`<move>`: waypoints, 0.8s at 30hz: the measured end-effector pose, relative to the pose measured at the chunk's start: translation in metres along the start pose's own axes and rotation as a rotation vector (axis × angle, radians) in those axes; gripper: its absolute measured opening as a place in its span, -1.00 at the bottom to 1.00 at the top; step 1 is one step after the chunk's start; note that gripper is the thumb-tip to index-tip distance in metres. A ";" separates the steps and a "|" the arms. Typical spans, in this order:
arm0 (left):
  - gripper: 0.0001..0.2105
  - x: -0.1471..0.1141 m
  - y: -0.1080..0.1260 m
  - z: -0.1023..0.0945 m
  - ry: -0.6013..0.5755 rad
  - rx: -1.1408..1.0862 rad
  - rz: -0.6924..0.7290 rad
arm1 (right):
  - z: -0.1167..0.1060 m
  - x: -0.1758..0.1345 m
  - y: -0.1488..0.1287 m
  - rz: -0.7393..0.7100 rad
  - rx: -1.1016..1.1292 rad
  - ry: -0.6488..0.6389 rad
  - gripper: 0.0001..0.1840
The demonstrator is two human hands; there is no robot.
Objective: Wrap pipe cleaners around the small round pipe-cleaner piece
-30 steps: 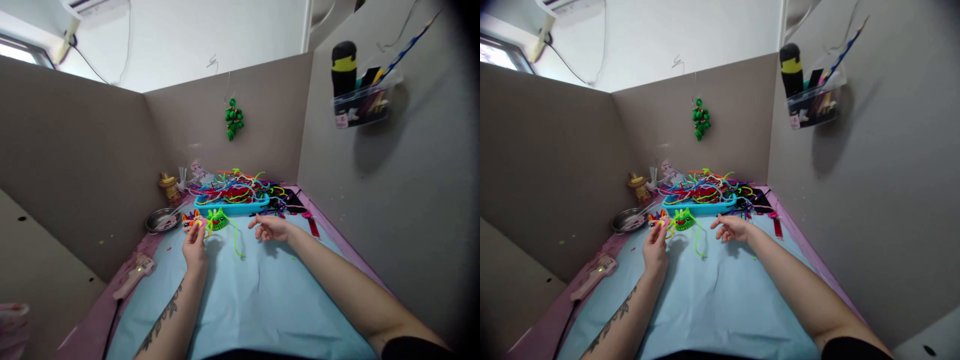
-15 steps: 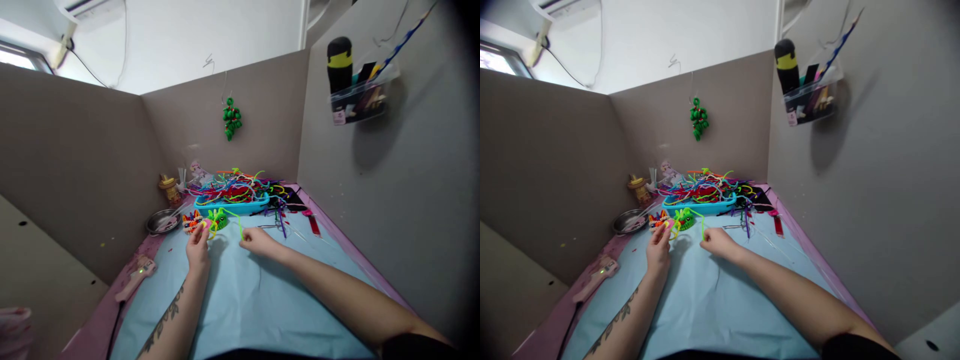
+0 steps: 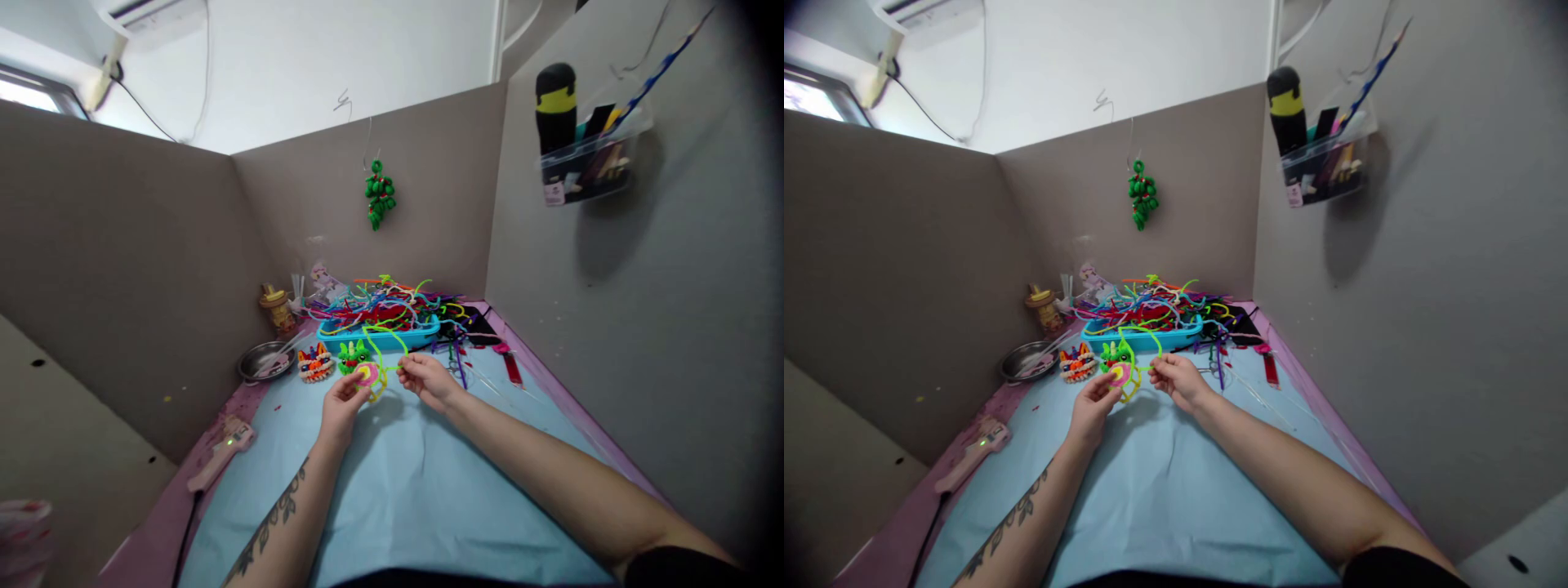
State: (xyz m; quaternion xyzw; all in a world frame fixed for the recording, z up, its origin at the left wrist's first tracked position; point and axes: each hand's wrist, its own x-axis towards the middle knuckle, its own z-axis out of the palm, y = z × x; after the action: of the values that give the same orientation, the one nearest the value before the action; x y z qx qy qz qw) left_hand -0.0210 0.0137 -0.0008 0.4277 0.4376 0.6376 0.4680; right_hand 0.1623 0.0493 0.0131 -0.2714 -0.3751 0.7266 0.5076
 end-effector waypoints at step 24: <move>-0.70 -0.007 -0.005 -0.001 -0.191 0.190 0.098 | 0.008 0.002 0.002 0.390 0.106 0.211 -0.77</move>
State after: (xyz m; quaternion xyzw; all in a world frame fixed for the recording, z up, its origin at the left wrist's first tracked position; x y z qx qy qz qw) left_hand -0.0191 0.0081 -0.0070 0.5496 0.4280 0.5717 0.4334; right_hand 0.1546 0.0483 0.0157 -0.3865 -0.2218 0.7971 0.4076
